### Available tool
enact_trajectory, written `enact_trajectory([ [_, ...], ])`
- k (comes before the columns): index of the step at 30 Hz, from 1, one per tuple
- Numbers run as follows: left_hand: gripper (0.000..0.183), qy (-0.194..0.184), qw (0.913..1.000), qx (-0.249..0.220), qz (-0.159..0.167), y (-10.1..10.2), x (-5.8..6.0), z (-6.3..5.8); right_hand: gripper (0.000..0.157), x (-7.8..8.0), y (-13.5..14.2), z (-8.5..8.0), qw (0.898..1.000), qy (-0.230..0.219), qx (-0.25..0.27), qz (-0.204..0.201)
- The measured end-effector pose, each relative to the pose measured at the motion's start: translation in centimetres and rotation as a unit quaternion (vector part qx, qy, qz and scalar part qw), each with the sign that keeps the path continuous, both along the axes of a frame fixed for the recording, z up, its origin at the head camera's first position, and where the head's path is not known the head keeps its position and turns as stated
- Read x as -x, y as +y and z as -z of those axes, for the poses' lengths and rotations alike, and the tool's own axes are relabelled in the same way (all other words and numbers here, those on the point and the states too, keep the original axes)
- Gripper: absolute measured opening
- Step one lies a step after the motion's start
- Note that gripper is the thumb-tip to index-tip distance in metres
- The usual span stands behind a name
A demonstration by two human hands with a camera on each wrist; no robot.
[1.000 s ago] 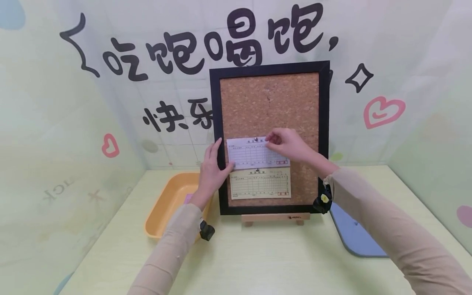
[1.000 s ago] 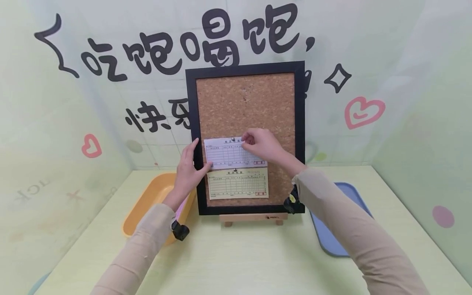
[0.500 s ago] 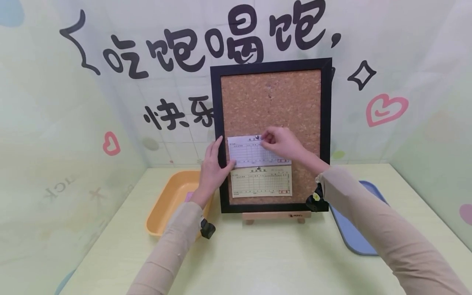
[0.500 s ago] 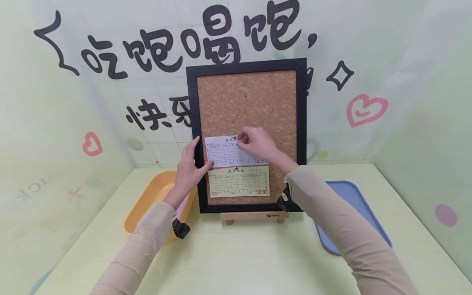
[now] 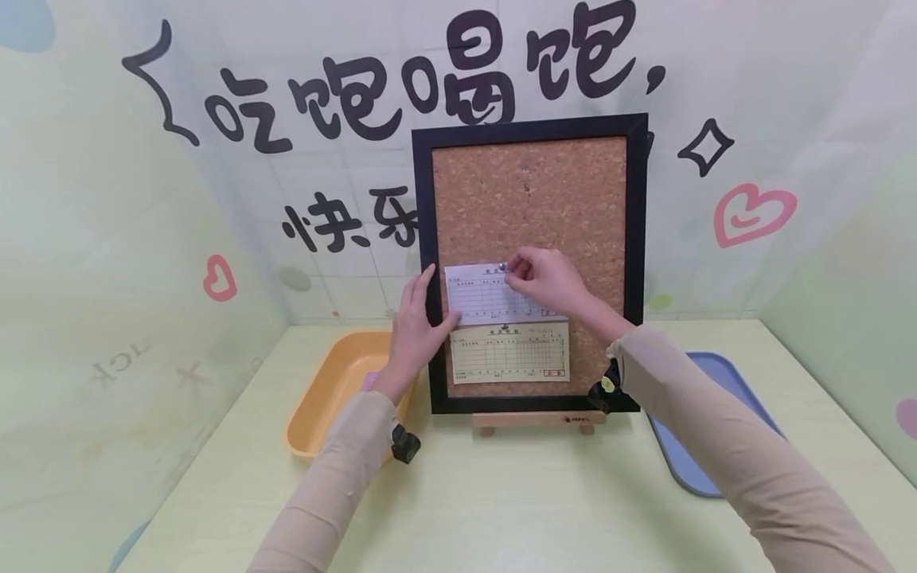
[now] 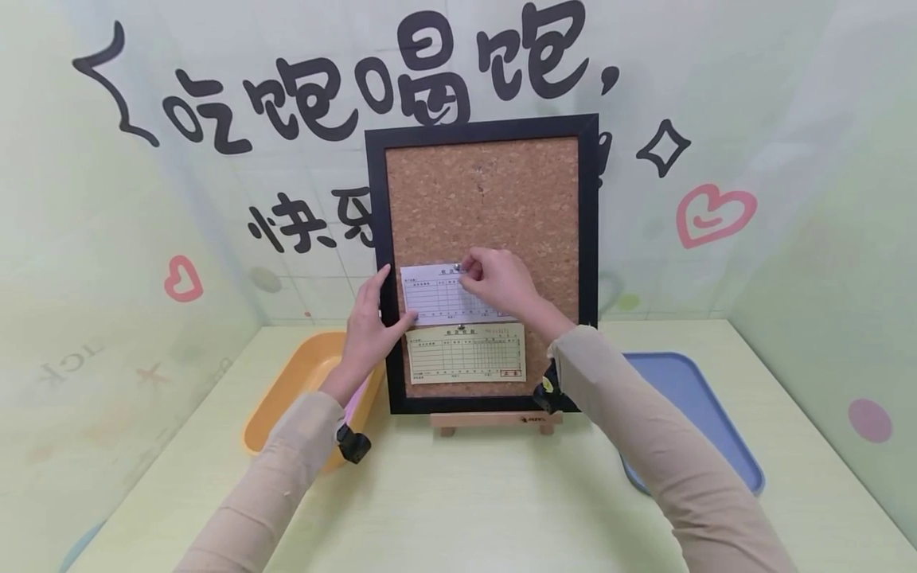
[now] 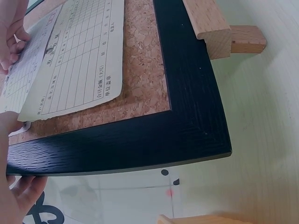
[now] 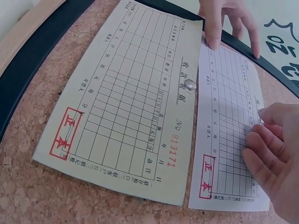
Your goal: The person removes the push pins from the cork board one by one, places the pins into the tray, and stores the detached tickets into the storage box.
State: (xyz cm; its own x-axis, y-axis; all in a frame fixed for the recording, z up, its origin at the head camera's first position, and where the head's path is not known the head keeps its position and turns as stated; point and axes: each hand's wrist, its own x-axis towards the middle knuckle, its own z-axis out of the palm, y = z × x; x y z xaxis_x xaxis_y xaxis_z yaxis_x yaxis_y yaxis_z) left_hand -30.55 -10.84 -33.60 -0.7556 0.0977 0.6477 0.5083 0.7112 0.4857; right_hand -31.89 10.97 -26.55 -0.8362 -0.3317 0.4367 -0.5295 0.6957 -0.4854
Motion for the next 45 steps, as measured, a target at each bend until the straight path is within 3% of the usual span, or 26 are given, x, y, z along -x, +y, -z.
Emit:
enact_trajectory([
  [10,0.074,-0.002,1.0,-0.003,-0.001,0.0,0.0,0.0,0.013,0.0,-0.4,0.4,0.999,0.034,0.006,0.02],
  [22,0.076,-0.006,1.0,0.004,-0.002,0.2,0.0,-0.1,0.01,-0.2,-1.3,0.5,0.993,0.093,0.018,0.071],
  [35,0.075,-0.022,0.9997,-0.002,-0.003,0.2,-0.3,-0.3,0.007,-0.2,-1.8,0.7,0.992,0.09,0.017,0.09],
  [45,0.076,0.021,0.9998,0.002,-0.001,0.1,0.0,0.2,0.008,-0.3,-1.7,0.8,0.992,0.093,0.006,0.081],
])
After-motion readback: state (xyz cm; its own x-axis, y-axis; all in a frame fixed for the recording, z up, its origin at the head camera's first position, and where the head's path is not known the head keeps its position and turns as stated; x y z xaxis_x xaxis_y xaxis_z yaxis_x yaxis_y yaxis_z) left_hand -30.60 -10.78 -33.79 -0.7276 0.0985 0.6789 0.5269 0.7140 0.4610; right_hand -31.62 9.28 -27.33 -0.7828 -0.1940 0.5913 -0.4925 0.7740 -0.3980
